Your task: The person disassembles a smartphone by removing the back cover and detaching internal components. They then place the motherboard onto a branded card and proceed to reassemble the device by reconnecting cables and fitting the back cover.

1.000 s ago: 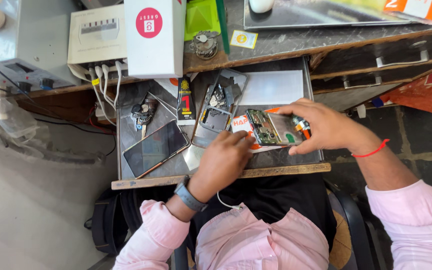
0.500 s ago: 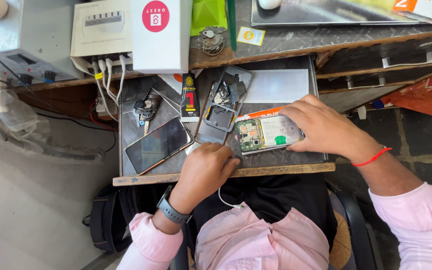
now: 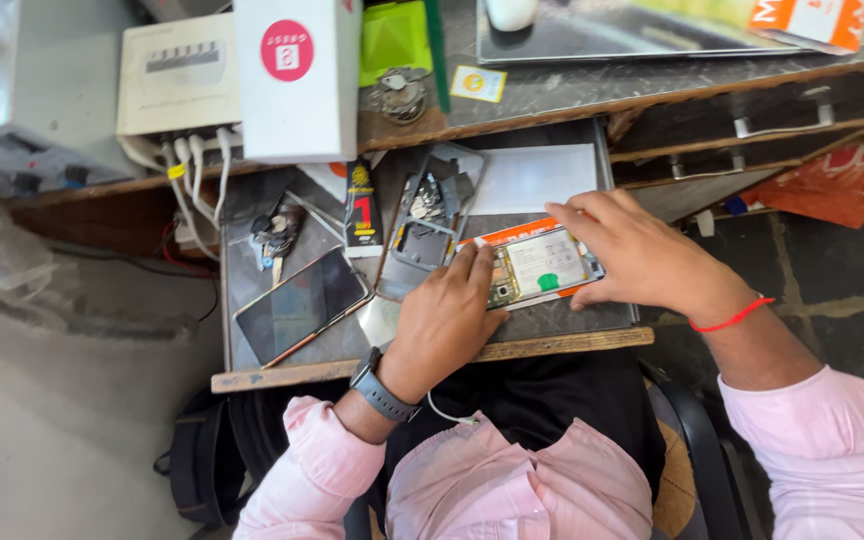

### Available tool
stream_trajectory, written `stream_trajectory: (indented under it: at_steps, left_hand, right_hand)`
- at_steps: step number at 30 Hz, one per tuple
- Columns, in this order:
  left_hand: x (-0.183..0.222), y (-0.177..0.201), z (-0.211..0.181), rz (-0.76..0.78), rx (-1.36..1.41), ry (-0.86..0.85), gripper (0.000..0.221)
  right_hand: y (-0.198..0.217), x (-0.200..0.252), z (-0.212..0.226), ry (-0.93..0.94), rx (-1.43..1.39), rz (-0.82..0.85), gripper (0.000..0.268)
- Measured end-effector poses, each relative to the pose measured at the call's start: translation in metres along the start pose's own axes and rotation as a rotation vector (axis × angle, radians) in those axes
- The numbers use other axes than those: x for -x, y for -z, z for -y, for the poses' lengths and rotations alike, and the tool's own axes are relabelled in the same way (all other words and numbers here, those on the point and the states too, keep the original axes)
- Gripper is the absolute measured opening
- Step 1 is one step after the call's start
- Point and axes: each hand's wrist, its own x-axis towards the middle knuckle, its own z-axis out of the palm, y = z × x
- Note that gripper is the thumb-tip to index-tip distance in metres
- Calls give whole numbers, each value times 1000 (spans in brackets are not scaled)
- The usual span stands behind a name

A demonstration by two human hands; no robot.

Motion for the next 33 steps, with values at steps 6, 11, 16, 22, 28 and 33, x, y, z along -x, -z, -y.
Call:
stream_trajectory:
  at_steps: [6,11,16,22,28,33]
  left_hand:
    - [-4,-1,2,79,-19,32,80]
    - [-2,1,2,56,-1,41,78]
    - [7,7,5,114,-11,93,75]
    - [16,18,4,120,-53,84,77]
    - [-4,31,-18,122,-55,61,61]
    - [-42,20,-32,8,125,-214,29]
  right_hand:
    - [-15,49,-9,-278,-169,-241,50]
    - [-36,62,4,-261,-125,-323,34]
    - [-34,64,11,-211,-127,-286,35]
    - [-40,67,29,-173,-108,-310,39]
    - [-35,60,36,-154,-89,-307,53]
    - [-31,55,41,-147,-24,-219,52]
